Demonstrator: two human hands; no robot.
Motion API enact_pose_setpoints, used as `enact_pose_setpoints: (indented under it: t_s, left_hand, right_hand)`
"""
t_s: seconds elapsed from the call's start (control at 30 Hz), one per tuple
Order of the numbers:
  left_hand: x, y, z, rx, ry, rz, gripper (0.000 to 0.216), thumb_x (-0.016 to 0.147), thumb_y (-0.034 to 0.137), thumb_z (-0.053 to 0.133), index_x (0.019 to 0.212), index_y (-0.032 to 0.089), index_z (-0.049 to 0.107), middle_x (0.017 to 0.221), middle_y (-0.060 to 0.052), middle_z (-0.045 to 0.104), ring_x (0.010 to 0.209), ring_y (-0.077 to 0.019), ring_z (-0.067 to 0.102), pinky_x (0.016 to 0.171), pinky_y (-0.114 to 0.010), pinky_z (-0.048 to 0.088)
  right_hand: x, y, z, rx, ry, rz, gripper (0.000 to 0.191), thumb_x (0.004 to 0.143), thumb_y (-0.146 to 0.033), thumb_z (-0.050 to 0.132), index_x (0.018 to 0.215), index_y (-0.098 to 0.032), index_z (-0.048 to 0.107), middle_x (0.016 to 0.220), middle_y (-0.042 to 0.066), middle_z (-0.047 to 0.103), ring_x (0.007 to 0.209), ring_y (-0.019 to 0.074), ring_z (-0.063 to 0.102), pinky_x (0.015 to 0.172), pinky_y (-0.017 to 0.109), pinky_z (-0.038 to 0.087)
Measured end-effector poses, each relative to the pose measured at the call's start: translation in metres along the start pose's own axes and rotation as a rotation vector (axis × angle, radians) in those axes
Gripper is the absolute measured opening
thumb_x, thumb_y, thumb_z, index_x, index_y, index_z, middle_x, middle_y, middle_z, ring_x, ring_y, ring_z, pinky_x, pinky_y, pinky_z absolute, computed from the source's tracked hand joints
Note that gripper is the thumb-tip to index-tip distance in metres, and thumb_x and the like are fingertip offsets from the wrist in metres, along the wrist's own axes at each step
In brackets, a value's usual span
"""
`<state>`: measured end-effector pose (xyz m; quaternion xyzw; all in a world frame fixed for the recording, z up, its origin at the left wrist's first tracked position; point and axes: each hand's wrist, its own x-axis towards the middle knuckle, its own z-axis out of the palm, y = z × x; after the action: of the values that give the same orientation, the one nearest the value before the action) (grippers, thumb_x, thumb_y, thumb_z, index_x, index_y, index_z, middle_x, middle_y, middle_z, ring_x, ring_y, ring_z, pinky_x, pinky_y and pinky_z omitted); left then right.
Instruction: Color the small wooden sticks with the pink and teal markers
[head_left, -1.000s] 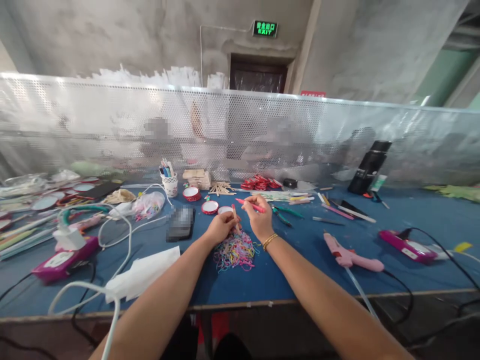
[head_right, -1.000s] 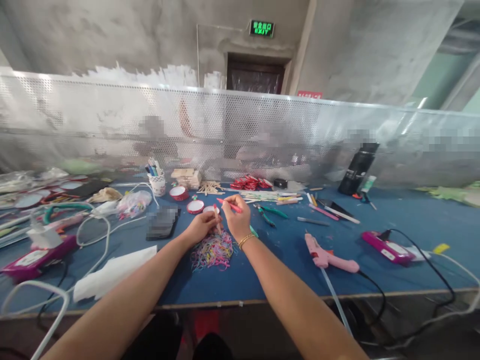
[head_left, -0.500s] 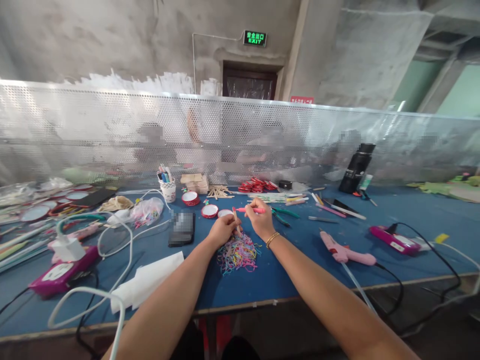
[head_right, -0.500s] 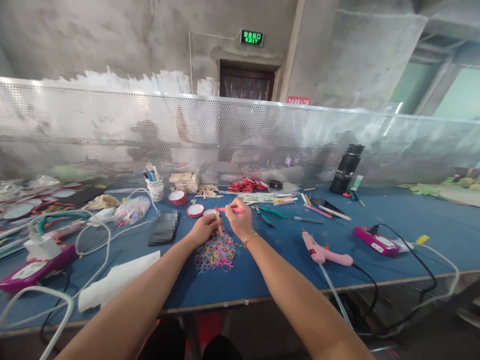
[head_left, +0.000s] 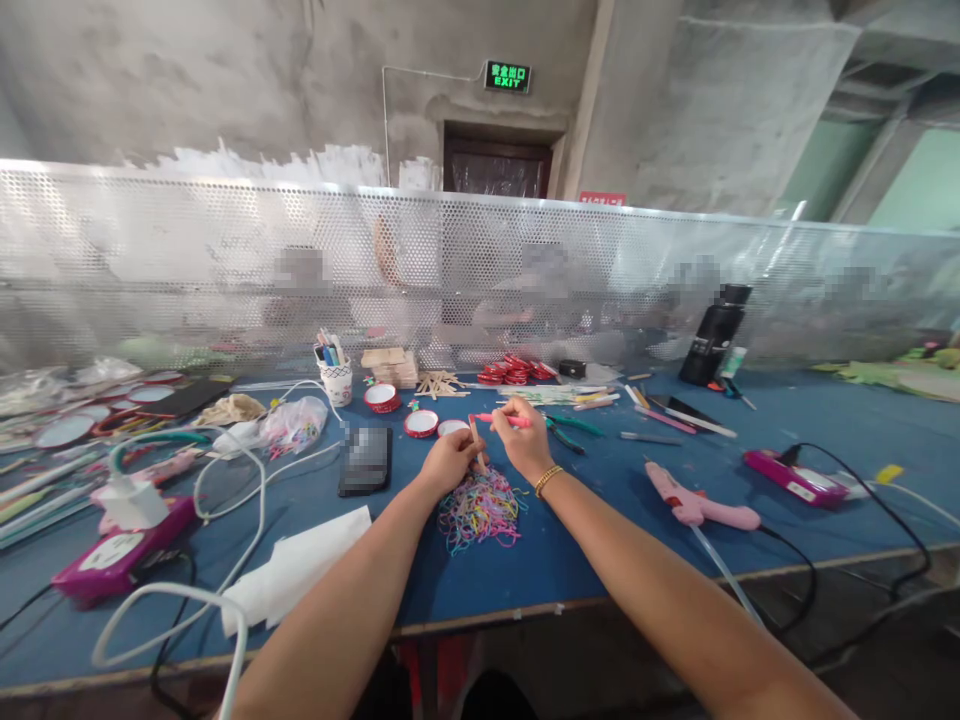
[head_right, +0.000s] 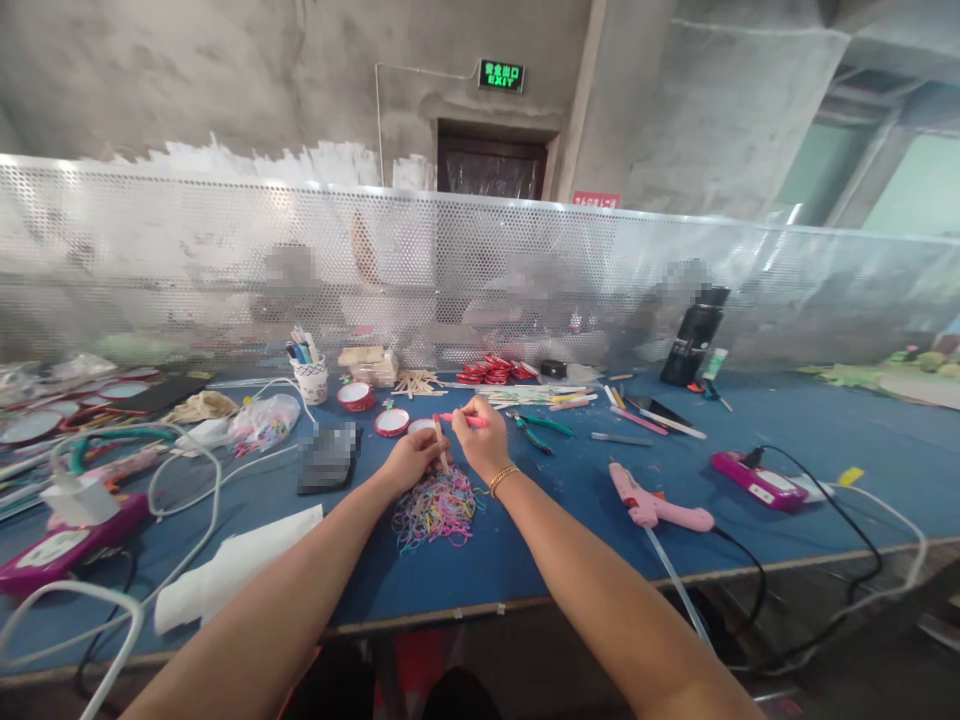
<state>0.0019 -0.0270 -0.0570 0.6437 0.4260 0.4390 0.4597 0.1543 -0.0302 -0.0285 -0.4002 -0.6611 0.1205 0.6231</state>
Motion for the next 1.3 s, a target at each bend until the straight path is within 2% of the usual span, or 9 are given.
enact_pose_setpoints:
  t_s: [0.17,0.37,0.53,0.77,0.9,1.3]
  left_hand:
    - [0.004,-0.006,-0.001,0.025,-0.006,0.014,0.021,0.080,0.039,0.062,0.082,0.018,0.058,0.074,-0.002,0.070,0.054,-0.0107,0.058,0.050,-0.021,0.038]
    - [0.006,-0.005,-0.002,0.056,-0.019,0.023,0.021,0.081,0.039,0.061,0.082,0.018,0.058,0.073,-0.002,0.069,0.055,-0.0113,0.059,0.050,-0.022,0.038]
    - [0.007,-0.007,-0.002,0.049,-0.030,0.029,0.020,0.082,0.039,0.060,0.080,0.018,0.057,0.074,-0.002,0.069,0.055,-0.0111,0.059,0.051,-0.022,0.039]
    - [0.007,-0.008,-0.002,0.063,-0.019,0.050,0.023,0.082,0.041,0.060,0.081,0.018,0.059,0.073,-0.002,0.069,0.055,-0.0112,0.058,0.051,-0.022,0.038]
    - [0.006,-0.006,-0.001,0.021,-0.014,0.031,0.022,0.081,0.040,0.062,0.081,0.018,0.059,0.071,-0.001,0.068,0.053,-0.0102,0.055,0.051,-0.022,0.038]
    - [0.001,0.009,0.003,-0.041,0.001,-0.029,0.014,0.080,0.029,0.063,0.077,0.017,0.057,0.066,0.000,0.066,0.049,-0.0091,0.053,0.051,-0.021,0.038]
  right_hand:
    - [0.000,0.000,0.000,0.031,-0.011,-0.009,0.020,0.084,-0.030,0.055,0.066,-0.022,0.051,0.061,-0.002,0.061,0.058,0.0146,0.056,0.063,0.026,0.042]
    - [0.003,-0.003,-0.002,0.028,0.040,0.017,0.022,0.083,-0.029,0.055,0.063,-0.022,0.051,0.060,-0.002,0.062,0.058,0.0143,0.057,0.064,0.027,0.042]
    - [0.003,-0.002,-0.002,0.080,-0.008,0.001,0.020,0.083,-0.027,0.055,0.063,-0.022,0.052,0.059,-0.003,0.062,0.056,0.0135,0.056,0.063,0.026,0.043]
    - [0.002,-0.004,-0.003,0.050,0.019,-0.011,0.021,0.083,-0.026,0.055,0.063,-0.022,0.051,0.059,-0.002,0.061,0.057,0.0136,0.056,0.064,0.026,0.043]
    - [0.001,-0.004,-0.001,0.050,-0.018,-0.017,0.020,0.082,-0.027,0.055,0.063,-0.022,0.051,0.059,-0.002,0.060,0.056,0.0138,0.053,0.061,0.026,0.041]
    - [0.002,-0.001,0.001,0.009,-0.004,0.014,0.019,0.081,-0.029,0.056,0.064,-0.023,0.050,0.059,-0.002,0.059,0.057,0.0144,0.052,0.062,0.027,0.041]
